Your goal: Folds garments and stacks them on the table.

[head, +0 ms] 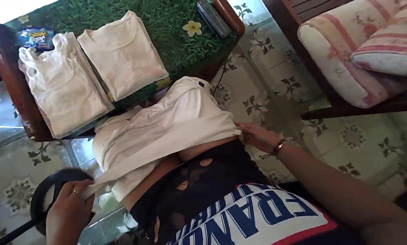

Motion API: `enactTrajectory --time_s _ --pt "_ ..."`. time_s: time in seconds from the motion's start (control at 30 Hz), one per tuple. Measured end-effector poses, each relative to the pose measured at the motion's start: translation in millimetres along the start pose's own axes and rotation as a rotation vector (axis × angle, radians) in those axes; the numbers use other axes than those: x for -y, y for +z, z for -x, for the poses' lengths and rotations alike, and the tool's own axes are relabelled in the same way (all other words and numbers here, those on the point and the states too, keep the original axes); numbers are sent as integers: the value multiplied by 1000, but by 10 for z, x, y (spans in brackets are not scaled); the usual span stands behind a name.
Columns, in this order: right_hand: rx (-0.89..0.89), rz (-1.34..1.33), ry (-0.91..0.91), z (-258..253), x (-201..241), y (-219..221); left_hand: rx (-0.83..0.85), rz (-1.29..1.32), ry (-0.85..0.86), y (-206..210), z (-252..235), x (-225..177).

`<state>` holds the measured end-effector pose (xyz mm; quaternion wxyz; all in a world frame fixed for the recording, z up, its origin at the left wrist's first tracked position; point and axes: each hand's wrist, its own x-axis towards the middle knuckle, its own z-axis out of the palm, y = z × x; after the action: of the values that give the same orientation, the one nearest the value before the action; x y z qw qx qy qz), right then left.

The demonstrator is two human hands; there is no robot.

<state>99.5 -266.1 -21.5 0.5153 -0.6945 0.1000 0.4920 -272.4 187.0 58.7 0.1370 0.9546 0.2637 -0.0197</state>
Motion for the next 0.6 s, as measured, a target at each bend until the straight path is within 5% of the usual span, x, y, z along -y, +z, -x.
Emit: enactTrajectory --time_s 0.1,0.17,0.23,0.47,0.6 --pt "-53 -113 52 43 -42 86 36 -8 -72 -34 65 -31" --pt "-98 48 9 64 22 70 54 -7 -108 -65 107 -86" --pt "-168 200 -69 74 101 28 76 -6 -123 -104 157 -136" --pt "-199 -57 -456 120 455 -125 34 182 -254 -55 247 -148" --pt "-36 161 -454 408 807 -196 -311 628 -405 130 261 -206"
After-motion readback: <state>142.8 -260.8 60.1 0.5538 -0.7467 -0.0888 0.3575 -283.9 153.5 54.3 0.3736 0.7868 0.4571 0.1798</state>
